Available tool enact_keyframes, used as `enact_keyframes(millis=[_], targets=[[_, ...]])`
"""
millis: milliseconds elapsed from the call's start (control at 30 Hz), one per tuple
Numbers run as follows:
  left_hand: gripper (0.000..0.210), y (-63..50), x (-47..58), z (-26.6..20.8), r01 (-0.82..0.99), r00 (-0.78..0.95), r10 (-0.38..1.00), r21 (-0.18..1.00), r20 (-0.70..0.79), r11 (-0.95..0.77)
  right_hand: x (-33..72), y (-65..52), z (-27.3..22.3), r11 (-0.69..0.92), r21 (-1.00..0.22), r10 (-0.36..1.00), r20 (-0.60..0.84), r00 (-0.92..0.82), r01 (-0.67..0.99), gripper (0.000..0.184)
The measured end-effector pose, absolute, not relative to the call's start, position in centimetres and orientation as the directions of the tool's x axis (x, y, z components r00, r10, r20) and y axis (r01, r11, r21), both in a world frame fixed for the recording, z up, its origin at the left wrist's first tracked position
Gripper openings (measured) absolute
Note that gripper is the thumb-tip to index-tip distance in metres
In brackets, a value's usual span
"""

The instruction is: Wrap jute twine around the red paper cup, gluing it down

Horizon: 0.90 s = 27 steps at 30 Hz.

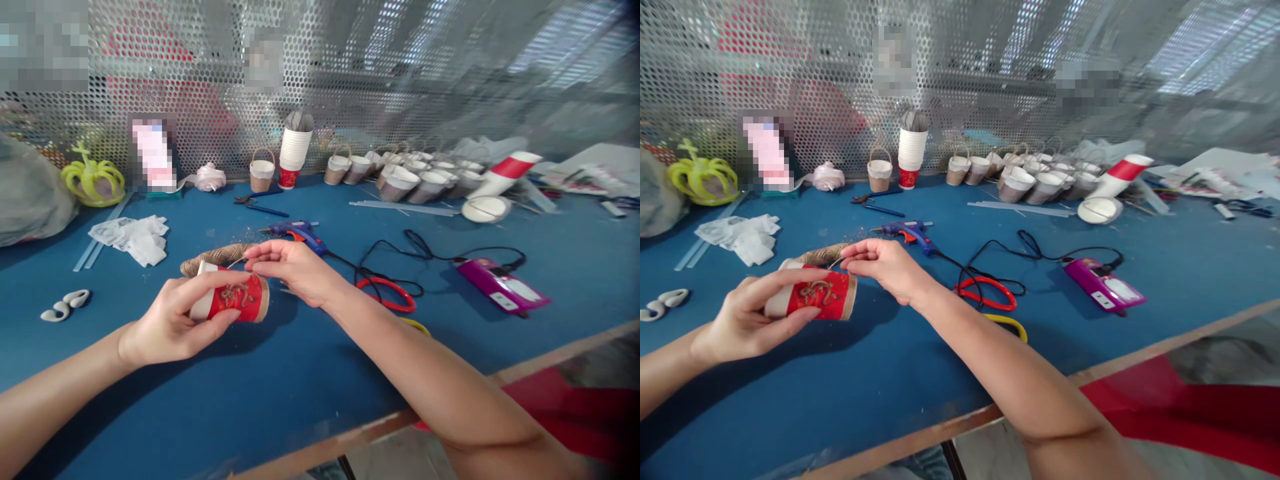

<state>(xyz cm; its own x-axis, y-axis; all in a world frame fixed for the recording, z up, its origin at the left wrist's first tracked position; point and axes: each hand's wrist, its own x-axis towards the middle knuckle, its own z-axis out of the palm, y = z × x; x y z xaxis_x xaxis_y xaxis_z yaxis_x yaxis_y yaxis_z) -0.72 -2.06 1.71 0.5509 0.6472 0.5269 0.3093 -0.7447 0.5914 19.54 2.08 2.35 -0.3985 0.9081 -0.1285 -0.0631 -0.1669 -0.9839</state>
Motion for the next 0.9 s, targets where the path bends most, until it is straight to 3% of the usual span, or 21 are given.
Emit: enact_keyframes(millis=[300, 467, 500, 600, 700, 800, 900], targets=[[0.038, -2.1, -0.6, 1.8, 0.303, 0.542, 0.607, 0.538, 0.581, -0.786, 19.5, 2.1, 2.5, -0.193, -0.981, 0.884, -0.171, -0.435, -0.007, 0.018], [0.04, -1.8, -0.7, 1.4, 0.351, 0.512, 0.616, 0.509, 0.598, -0.786, 20.2, 2.4, 3.1, -0.086, -0.985, 0.963, -0.12, -0.241, 0.147, 0.013], [0.04, -1.7, -0.7, 1.3, 0.365, 0.502, 0.612, 0.492, 0.611, -0.791, 20.5, 2.3, 3.4, -0.082, -0.984, 0.962, -0.119, -0.244, 0.157, 0.021], [0.038, -1.6, -0.8, 1.0, 0.406, 0.471, 0.585, 0.426, 0.661, -0.808, 21.1, 2.0, 4.4, -0.11, -0.979, 0.899, -0.171, -0.403, 0.17, 0.034], [0.038, -1.6, -0.8, 0.8, 0.416, 0.463, 0.563, 0.393, 0.684, -0.82, 21.3, 1.6, 5.0, -0.083, -0.977, 0.844, -0.175, -0.507, 0.198, 0.023], [0.041, -1.6, -0.7, 0.8, 0.381, 0.439, 0.604, 0.471, 0.665, -0.796, 21.2, 1.5, 4.9, -0.054, -0.976, 0.844, -0.156, -0.513, 0.209, 0.02], [0.048, -1.3, -0.6, 0.9, 0.24, 0.356, 0.765, 0.739, 0.536, -0.629, 21.1, 1.2, 4.3, -0.032, -0.97, 0.843, -0.156, -0.514, 0.241, 0.018]])
